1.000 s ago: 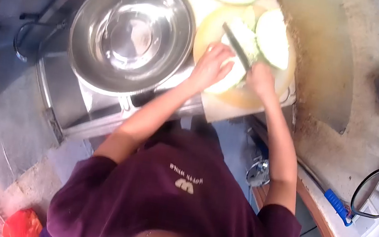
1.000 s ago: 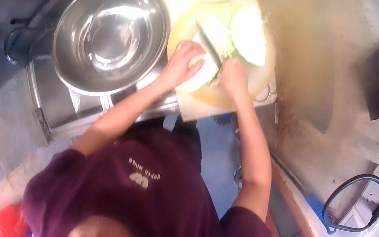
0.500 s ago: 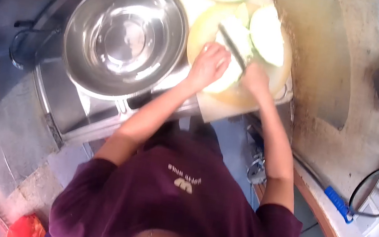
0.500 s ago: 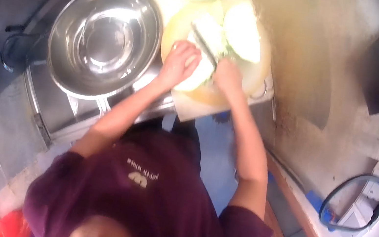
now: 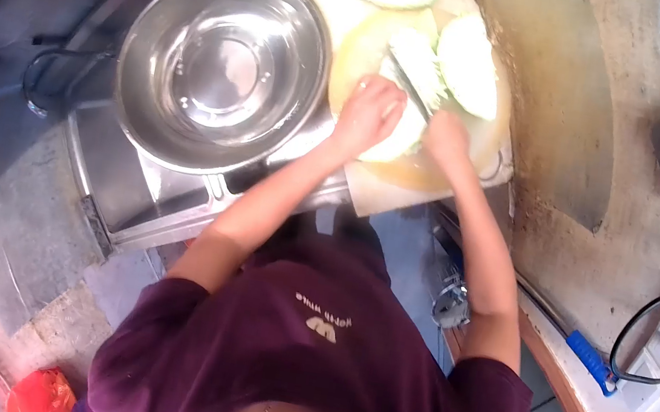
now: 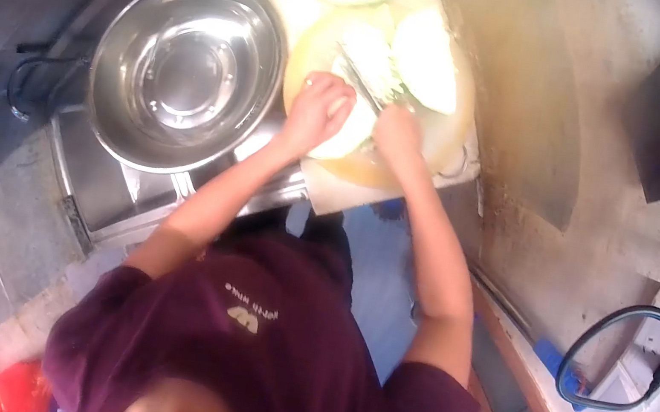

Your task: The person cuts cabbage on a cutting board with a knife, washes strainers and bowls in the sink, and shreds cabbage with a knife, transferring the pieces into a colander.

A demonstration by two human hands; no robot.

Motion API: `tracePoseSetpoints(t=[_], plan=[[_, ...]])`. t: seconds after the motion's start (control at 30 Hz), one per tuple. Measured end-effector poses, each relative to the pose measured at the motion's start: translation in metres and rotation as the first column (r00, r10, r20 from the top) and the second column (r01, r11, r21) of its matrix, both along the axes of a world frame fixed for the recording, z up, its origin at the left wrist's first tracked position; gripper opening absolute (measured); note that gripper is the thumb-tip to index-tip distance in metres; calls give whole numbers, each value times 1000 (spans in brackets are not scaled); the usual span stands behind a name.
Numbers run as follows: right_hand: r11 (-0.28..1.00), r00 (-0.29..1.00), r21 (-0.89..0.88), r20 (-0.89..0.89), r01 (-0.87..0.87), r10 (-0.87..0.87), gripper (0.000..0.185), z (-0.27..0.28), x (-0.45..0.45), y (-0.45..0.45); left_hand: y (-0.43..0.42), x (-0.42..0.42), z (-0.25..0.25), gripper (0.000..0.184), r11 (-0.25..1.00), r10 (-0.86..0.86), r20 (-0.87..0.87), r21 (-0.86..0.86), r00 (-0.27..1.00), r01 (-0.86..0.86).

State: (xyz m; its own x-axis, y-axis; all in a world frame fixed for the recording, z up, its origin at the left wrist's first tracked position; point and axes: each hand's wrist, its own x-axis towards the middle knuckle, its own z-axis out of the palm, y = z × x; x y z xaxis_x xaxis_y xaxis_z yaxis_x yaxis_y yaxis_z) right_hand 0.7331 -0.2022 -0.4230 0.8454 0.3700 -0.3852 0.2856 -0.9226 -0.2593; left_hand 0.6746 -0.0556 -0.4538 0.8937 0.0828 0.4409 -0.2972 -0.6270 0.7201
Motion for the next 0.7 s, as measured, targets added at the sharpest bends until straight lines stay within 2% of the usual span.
tracePoseSetpoints(t=[0.07,0.17,0.2,0.33,0.43,0.5,0.63,0.67,0.7], plan=[[997,996,48,-74,59,-55,17,-3,-2,-13,3,-10,4,14,1000,-16,-40,-3,999,16],[998,998,40,34,48,-49,18,23,-17,-13,-3,-16,5,12,988,93,93,111,991,-103],[997,999,68,16,27,-28,16,41,-27,-14,-4,-16,3,13,995,79,66,56,995,-83],[994,999,-104,2,-32,33,19,71,-56,-14,-4,-12,1,14,993,81,-28,89,996,-78],[994,998,-89,-13,-64,63,18,46,-44,-7,-7,-9,-2,14,995,91,-17,36,996,-90],[997,997,-73,-72,6,-11,18,16,-29,-1,-8,-9,1,13,997,81,37,13,996,-82],[1000,985,-14,-172,-10,8,18,-4,7,-12,-5,-20,-6,12,999,44,-32,-21,999,-45],[993,959,54,-271,102,-84,17,-2,13,-17,-5,-14,-4,12,999,44,-31,-30,999,-45],[994,978,60,-191,93,-80,16,7,15,-15,-4,-5,-3,11,998,44,-28,-39,999,-45]])
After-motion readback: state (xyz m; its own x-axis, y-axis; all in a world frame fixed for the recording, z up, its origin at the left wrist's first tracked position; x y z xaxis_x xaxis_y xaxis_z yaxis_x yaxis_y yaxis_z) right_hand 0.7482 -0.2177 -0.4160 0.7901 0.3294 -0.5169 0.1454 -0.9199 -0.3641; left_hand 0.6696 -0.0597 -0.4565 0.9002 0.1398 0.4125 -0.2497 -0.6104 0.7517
